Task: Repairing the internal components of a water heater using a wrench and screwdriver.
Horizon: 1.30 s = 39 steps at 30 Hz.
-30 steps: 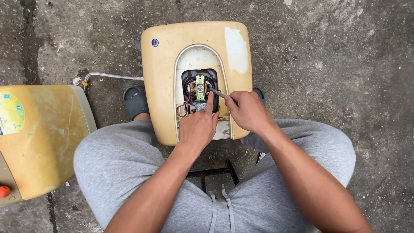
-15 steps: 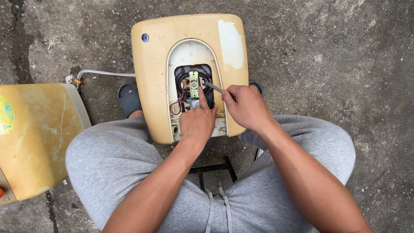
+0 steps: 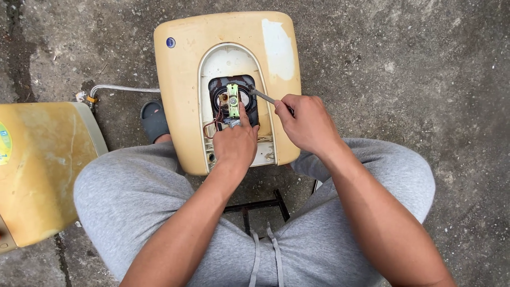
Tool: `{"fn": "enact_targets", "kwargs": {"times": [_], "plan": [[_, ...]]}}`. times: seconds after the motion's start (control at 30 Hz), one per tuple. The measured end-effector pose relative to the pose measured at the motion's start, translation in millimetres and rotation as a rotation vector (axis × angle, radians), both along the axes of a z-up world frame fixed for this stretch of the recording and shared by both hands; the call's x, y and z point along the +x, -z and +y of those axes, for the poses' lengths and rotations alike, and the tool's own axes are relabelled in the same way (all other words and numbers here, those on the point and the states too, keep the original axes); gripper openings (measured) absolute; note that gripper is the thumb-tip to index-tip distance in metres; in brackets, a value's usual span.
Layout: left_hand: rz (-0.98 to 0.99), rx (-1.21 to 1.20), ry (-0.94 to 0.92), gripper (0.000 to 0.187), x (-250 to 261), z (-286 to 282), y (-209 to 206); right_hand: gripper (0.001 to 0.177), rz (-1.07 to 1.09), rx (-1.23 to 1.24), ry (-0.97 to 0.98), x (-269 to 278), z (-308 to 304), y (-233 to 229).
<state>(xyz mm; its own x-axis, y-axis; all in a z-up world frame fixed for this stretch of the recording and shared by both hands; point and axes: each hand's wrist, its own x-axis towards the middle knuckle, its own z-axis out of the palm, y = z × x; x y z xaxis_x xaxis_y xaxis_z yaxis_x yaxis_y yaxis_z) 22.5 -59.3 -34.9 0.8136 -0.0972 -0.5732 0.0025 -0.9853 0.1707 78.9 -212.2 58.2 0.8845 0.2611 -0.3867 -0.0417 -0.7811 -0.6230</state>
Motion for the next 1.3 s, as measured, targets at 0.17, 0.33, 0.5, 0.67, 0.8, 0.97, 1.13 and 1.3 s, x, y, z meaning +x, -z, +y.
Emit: {"fn": "enact_targets", "kwargs": {"times": [0.17,0.33,0.5,0.67,0.8,0.97,1.13,1.3], "plan": [[-0.04,0.064,0.038,0.062,2.8,-3.4,12.7,0.033,0.003,0.012,0.028,-1.2,-7.3,7.1],[-0.077,0.082,0.099,0.058,8.5,3.3,18.8,0.026,0.003,0.073,0.031,-5.9,-9.6,14.2],[-0.098,0.112,0.195,0.053,18.9,18.1,42.0,0.025,-0.043,0.07,-0.031,-9.6,-22.7,20.7],[-0.111,0.2,0.287,0.036,42.4,23.2,-0.9,0.026,-0.199,0.07,-0.026,-13.2,-24.2,18.0],[-0.082,0.248,0.418,0.041,65.0,46.0,-13.1,0.024,-0.277,0.088,-0.043,-14.0,-29.3,23.7],[0.065,-0.28,0.12,0.034,85.4,72.2,-16.2,0.022,-0.348,0.064,-0.113,-8.5,-30.3,25.7],[-0.228,-0.363,0.097,0.015,78.9,70.3,13.8,0.02,-0.362,0.077,-0.125,-3.4,-29.0,21.4],[-0.547,-0.367,0.139,0.032,76.2,63.6,26.1,0.019,-0.366,0.078,-0.145,-4.7,-27.2,22.7]]}}
